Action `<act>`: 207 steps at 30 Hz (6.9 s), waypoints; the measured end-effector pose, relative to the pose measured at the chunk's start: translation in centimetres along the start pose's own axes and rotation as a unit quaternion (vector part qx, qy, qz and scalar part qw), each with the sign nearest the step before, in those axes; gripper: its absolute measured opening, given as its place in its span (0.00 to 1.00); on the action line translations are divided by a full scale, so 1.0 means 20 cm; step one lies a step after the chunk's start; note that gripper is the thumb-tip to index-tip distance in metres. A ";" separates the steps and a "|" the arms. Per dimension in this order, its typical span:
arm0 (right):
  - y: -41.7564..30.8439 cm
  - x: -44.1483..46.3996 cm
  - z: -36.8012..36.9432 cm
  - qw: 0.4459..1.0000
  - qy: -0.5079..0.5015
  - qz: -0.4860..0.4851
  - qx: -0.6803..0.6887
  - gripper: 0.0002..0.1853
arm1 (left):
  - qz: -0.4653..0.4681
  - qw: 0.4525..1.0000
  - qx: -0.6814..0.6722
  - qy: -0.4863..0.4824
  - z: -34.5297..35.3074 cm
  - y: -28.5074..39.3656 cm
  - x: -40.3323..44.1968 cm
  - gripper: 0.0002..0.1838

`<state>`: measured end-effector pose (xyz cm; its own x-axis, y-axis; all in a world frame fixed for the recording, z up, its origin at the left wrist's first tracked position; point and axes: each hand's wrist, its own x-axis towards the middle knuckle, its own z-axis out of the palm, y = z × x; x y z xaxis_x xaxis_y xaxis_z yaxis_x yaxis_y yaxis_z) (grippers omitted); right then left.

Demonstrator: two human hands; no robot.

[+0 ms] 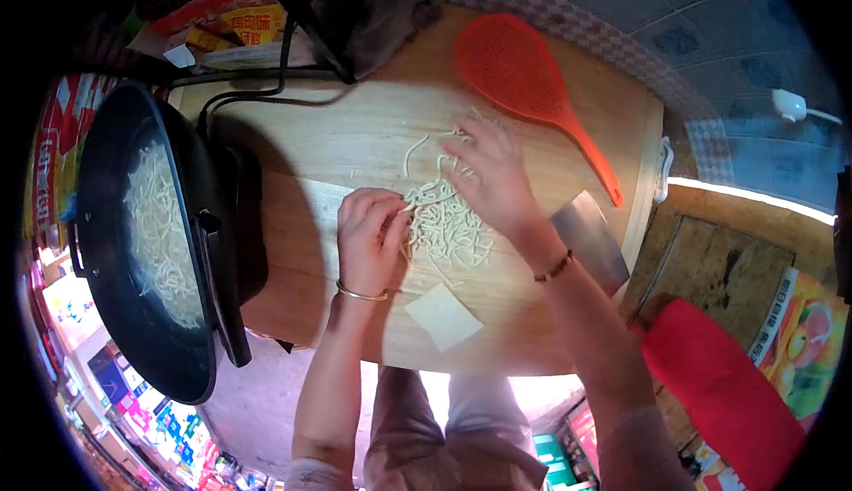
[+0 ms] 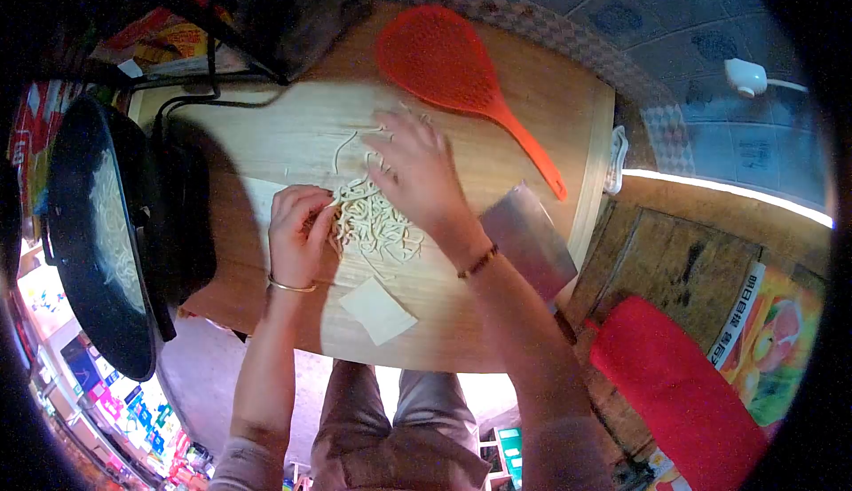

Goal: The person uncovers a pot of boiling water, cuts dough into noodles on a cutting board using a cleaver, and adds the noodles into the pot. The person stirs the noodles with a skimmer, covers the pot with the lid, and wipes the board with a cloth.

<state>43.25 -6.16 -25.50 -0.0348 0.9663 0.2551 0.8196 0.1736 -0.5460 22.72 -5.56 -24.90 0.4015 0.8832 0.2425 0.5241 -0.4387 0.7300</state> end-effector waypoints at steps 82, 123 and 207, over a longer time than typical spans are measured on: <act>-0.17 -1.17 -0.70 0.926 -0.032 0.370 -0.068 0.21 | 0.284 0.939 -0.046 -0.187 0.03 0.14 -0.62 0.17; -0.79 -1.03 -0.44 0.950 -0.210 0.195 -0.122 0.07 | 0.264 0.939 -0.070 -0.210 0.02 0.11 -0.59 0.15; -0.87 -1.02 -0.32 0.921 -0.257 0.277 -0.094 0.06 | 0.268 0.937 -0.078 -0.212 -0.07 0.11 -0.61 0.14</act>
<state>33.37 -30.21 -16.07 0.1917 0.8682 -0.4578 0.8761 -0.3616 -0.3189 17.93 -17.07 -25.45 0.8545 0.3836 0.3501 0.0591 -0.7416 0.6682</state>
